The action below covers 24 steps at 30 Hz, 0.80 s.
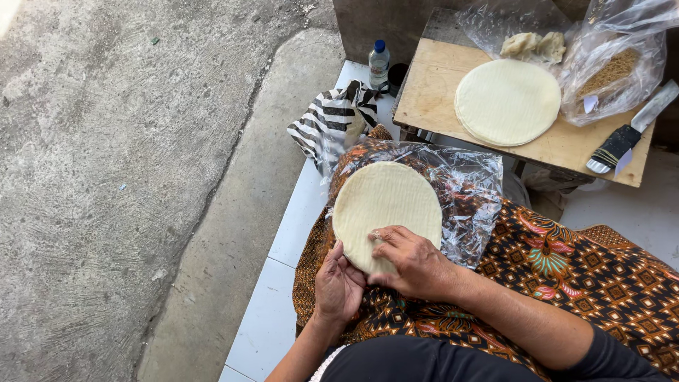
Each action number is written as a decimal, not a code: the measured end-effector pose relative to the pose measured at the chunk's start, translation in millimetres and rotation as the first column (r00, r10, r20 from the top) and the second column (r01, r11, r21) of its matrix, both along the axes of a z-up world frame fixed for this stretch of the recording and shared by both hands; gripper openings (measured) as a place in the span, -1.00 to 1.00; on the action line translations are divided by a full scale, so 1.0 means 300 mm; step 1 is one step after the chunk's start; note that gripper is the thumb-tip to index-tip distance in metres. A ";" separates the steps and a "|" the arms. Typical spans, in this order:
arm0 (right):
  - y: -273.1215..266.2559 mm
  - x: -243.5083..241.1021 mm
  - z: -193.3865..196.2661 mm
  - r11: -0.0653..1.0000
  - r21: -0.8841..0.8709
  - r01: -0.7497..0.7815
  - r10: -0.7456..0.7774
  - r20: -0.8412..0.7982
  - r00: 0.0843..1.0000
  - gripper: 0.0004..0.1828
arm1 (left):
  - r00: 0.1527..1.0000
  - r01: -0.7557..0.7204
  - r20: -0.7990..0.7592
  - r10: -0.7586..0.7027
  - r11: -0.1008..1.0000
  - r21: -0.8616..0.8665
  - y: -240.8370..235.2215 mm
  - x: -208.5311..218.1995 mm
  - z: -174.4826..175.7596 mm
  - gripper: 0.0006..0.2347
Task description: The person separates thin white dough rounds from a stack, folds them, and places them onto a plastic sheet. They then place green stalks on a wooden board and cut them into smaller pieces using a metal knife.
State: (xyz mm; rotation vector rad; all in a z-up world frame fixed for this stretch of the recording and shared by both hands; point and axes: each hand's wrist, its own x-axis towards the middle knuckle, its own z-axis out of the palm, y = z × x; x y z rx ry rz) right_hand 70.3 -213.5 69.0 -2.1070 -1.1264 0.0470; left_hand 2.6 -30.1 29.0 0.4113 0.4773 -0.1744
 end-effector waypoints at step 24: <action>-0.040 0.049 -0.064 0.990 0.057 0.128 -0.065 -0.625 0.778 -0.90 | 0.986 0.115 0.092 -0.139 0.968 0.224 0.010 -0.004 -0.014 -0.63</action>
